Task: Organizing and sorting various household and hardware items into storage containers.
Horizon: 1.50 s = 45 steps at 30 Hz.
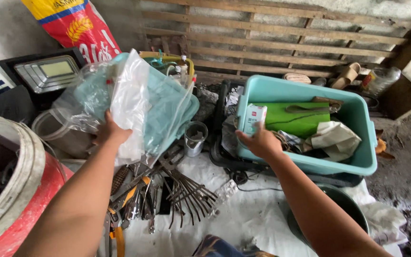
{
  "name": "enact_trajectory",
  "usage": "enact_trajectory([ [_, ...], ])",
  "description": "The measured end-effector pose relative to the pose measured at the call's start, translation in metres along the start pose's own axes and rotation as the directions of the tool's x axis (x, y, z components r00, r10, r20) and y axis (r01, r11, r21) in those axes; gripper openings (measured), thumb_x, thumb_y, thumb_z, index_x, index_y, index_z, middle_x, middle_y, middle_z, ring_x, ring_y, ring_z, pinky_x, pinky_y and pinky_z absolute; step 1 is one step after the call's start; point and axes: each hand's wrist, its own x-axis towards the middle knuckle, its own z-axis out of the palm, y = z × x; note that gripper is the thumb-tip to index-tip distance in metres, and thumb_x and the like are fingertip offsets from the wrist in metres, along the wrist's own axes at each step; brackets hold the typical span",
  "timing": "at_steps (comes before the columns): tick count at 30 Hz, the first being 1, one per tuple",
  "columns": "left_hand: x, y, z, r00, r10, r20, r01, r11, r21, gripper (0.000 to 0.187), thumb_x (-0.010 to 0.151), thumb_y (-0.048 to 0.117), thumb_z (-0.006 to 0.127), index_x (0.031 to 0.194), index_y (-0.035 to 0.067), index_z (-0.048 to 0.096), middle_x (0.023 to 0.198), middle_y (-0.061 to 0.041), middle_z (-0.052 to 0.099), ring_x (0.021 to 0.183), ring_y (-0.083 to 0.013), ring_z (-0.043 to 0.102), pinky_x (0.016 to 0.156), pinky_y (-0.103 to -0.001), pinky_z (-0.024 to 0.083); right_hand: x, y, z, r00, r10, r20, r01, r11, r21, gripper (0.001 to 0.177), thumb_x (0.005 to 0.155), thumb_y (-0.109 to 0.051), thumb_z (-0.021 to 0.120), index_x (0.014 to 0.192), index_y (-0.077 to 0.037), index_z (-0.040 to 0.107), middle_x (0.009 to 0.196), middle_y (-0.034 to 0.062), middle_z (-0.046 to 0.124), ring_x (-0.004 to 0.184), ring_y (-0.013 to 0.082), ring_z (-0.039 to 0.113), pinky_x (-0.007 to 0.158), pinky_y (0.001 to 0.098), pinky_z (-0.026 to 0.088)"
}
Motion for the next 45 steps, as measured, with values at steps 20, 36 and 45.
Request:
enact_trajectory([
  [20,-0.179,0.197,0.169,0.431,0.822,-0.372,-0.902,0.388,-0.187,0.091,0.071,0.019,0.082,0.149,0.004,0.038,0.141,-0.030,0.042,0.133,-0.0478,0.042,0.109,-0.051,0.039,-0.090,0.005,0.018,0.845,-0.506,0.171,0.501,0.862,0.076,0.068,0.080,-0.025,0.068,0.144,-0.012,0.050,0.094,0.0232,0.072,0.090,0.0434,0.070,0.083,0.0534,0.055],
  [36,-0.185,0.154,0.177,0.648,0.734,-0.204,-0.760,0.607,-0.231,0.083,0.087,0.025,0.074,0.153,0.000,0.031,0.145,-0.028,0.045,0.128,-0.0462,0.051,0.103,-0.049,0.047,0.024,0.136,-0.055,0.814,-0.548,-0.190,0.355,0.730,-0.584,0.083,0.064,-0.025,0.079,0.143,-0.021,0.054,0.144,0.0147,0.046,0.137,0.0342,0.041,0.105,0.0642,0.033],
  [45,-0.141,0.181,0.194,0.632,0.762,-0.141,-0.771,0.601,-0.211,0.098,0.085,0.023,0.077,0.162,0.008,0.019,0.147,-0.025,0.045,0.133,-0.0436,0.049,0.107,-0.046,0.046,-0.023,0.066,-0.024,0.999,-0.047,-0.023,0.048,0.999,0.016,0.025,0.105,-0.032,0.058,0.126,-0.018,0.059,0.096,0.0164,0.071,0.090,0.0378,0.071,0.076,0.0533,0.056],
])
